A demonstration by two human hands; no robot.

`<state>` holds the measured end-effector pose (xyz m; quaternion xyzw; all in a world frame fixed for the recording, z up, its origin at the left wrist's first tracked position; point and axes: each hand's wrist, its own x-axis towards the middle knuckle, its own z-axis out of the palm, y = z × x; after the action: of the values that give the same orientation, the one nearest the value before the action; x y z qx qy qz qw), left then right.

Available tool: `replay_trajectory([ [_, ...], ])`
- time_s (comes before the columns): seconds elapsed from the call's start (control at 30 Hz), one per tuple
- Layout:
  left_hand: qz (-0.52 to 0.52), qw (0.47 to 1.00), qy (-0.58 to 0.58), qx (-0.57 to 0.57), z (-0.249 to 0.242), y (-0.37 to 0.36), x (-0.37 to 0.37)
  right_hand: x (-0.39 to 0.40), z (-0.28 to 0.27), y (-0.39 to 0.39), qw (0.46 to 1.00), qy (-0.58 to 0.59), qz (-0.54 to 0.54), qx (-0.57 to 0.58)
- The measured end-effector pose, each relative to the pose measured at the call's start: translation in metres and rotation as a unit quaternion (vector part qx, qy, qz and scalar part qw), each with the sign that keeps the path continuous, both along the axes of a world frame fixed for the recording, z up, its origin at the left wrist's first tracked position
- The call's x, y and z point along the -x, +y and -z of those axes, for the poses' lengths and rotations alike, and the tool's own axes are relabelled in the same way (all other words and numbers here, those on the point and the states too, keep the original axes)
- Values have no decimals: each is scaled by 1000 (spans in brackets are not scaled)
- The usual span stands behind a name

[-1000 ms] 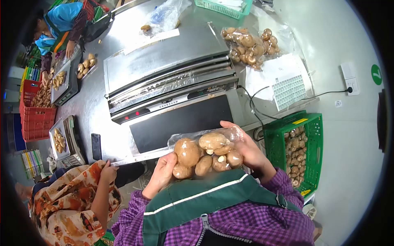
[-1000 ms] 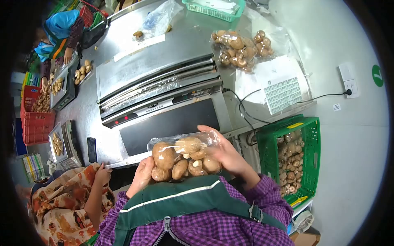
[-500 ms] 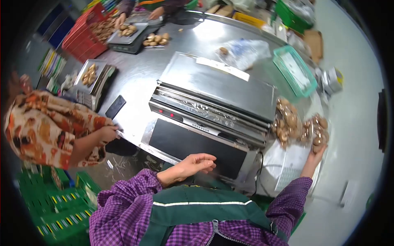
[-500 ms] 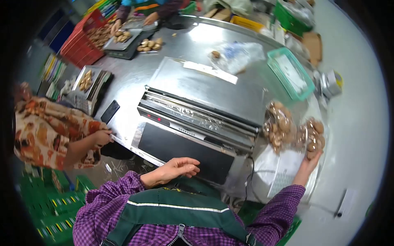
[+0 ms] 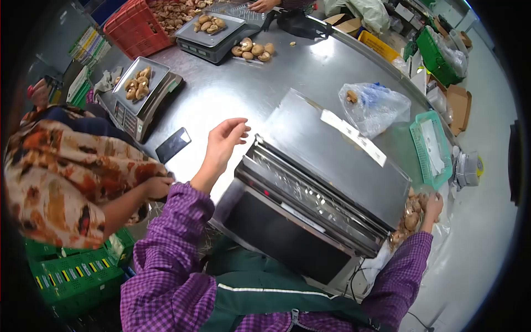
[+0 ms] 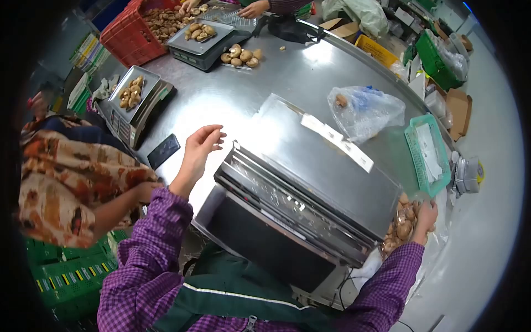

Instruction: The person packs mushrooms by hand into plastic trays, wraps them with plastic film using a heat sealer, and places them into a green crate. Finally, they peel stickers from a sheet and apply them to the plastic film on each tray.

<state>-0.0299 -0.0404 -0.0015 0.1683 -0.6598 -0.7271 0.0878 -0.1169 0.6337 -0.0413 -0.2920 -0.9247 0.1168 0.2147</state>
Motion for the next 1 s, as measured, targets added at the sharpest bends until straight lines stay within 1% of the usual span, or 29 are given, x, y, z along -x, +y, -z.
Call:
replay_trajectory([
  [0.03, -13, 1000, -5, -11, 11, -14, 21, 18, -10, -32, 998, -58, 2, 7],
  [0.1, -41, 998, -28, -44, 37, -43, 61, 57, -21, -87, 991, -3, -92, -94],
  [0.17, -62, 995, -56, -61, 69, -69, 97, 111, -26, -161, 959, 77, -267, -61],
  [0.2, -81, 991, -78, -74, 84, -80, 113, 135, -46, -229, 952, -10, -298, 70],
  [0.23, -77, 990, -84, -78, 95, -87, 126, 168, -31, -269, 911, 8, -389, 133],
  [0.27, -91, 988, -94, -86, 106, -95, 139, 177, -45, -346, 863, -53, -351, 360],
  [0.3, -104, 985, -102, -93, 114, -102, 153, 189, -55, -414, 833, -135, -317, 433],
  [0.37, -106, 983, -113, -97, 126, -114, 174, 233, -10, -497, 782, -170, -372, 469],
  [0.4, -101, 983, -110, -104, 132, -120, 183, 259, 16, -532, 763, -226, -386, 467],
  [0.47, -98, 982, -108, -117, 135, -131, 196, 284, 62, -600, 778, -220, -364, 462],
  [0.53, -98, 982, -106, -121, 139, -141, 205, 305, 87, -649, 804, -255, -324, 429],
  [0.57, -101, 982, -101, -126, 142, -145, 209, 315, 97, -666, 804, -259, -322, 427],
  [0.63, -99, 983, -92, -122, 150, -153, 217, 328, 116, -688, 838, -253, -305, 375],
  [0.67, -96, 985, -79, -115, 153, -155, 221, 331, 123, -691, 838, -258, -304, 372],
  [0.7, -98, 985, -82, -120, 155, -158, 225, 334, 127, -693, 837, -230, -290, 403],
  [0.73, -105, 988, -74, -86, 157, -160, 231, 335, 130, -692, 835, -201, -274, 433],
  [0.77, -111, 990, -65, -53, 158, -161, 237, 335, 131, -688, 837, -205, -271, 429],
  [0.83, -111, 992, -55, -10, 169, -169, 252, 329, 121, -672, 837, -265, -294, 379],
  [0.87, -111, 993, -37, 16, 174, -170, 262, 323, 113, -661, 839, -264, -289, 377],
  [0.9, -110, 993, -19, 43, 178, -172, 271, 314, 104, -647, 811, -311, -295, 398],
  [0.93, -62, 997, -32, 29, 175, -176, 278, 305, 100, -634, 780, -357, -300, 418],
  [0.97, -19, 999, -44, 3, 172, -178, 285, 298, 99, -620, 782, -356, -294, 418],
  [1.0, 39, 997, -56, -27, 168, -180, 289, 292, 102, -605, 761, -378, -306, 428],
])
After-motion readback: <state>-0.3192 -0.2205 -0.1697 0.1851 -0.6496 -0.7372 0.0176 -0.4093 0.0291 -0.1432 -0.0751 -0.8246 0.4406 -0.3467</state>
